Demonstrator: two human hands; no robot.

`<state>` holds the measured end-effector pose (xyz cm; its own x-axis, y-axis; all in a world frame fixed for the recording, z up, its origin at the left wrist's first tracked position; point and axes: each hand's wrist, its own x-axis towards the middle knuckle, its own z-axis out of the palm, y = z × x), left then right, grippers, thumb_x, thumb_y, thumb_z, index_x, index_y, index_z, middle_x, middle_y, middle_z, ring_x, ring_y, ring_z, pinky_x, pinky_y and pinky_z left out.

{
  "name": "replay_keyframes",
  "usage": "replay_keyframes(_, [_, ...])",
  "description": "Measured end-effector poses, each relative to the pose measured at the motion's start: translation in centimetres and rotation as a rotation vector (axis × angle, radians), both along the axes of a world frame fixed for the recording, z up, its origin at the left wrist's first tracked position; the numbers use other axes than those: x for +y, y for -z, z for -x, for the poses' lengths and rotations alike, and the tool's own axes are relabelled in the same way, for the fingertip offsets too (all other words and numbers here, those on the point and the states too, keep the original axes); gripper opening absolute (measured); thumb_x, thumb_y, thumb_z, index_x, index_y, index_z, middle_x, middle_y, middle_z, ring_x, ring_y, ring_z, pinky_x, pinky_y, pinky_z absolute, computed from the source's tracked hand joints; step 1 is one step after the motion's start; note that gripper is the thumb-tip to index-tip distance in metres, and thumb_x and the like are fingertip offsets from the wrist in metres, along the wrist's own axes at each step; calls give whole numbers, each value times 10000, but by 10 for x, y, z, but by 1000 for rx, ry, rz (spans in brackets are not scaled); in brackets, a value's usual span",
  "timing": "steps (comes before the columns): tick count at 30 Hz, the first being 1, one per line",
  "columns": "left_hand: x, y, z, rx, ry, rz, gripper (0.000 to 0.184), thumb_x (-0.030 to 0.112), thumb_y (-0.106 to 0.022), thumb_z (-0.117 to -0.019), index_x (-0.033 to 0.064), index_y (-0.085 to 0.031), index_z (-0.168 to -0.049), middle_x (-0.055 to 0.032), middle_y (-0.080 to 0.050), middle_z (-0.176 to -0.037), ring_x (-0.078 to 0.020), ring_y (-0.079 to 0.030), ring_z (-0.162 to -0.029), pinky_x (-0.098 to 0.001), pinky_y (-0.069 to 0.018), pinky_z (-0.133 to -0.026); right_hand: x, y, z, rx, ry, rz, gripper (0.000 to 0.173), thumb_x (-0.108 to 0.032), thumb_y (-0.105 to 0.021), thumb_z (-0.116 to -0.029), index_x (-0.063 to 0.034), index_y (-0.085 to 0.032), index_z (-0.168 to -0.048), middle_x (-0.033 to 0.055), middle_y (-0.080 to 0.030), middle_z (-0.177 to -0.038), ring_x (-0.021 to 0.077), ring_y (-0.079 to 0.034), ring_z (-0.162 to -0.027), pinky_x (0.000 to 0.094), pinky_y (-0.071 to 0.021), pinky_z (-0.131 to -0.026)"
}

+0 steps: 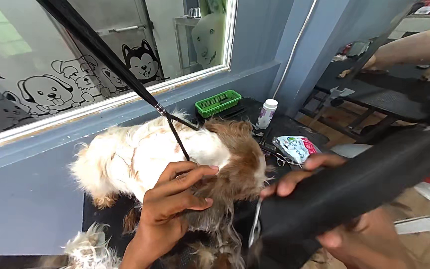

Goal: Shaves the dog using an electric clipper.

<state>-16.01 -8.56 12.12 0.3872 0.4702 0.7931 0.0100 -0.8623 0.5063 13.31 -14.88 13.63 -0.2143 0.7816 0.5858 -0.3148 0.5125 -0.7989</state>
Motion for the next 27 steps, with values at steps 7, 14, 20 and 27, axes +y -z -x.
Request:
replay_keyframes(7, [10, -28, -25, 113, -114, -44, 209, 11, -609, -956, 64, -701, -1136, -50, -740, -1161, -189, -710, -1101, -386, -617, -964, -2, 18, 15, 290, 368, -20, 524, -254, -805, -878, -174, -590, -1349, 101, -671, -1301, 260, -664, -1189, 410, -575, -1006])
replay_keyframes(14, [22, -88, -35, 291, -186, 266, 90, 88, -684, -963, 78, -756, -1016, 31, -732, -822, -44, -671, -674, -200, -576, -579, -17, 46, 43, 234, 737, -157, 630, -223, -874, -817, -183, -524, -1340, 82, -690, -1279, 289, -673, -1191, 432, -577, -1023])
replay_keyframes(20, [25, -103, -34, 339, -75, 393, 146, 130, -633, -1010, 60, -756, -972, -18, -730, -790, -98, -697, -688, -238, -606, -613, 2, 37, 79, 147, 855, -476, 627, -132, -857, -809, -189, -525, -1339, 18, -709, -1224, 263, -692, -1156, 459, -591, -1040])
replay_keyframes(27, [13, -99, -32, 275, -87, 458, 150, 116, -619, -1017, 34, -742, -990, -48, -710, -776, -132, -674, -644, -274, -596, -559, 8, 54, 107, 112, 599, -480, 672, -100, -866, -807, -206, -531, -1380, 22, -716, -1235, 274, -688, -1174, 494, -567, -1063])
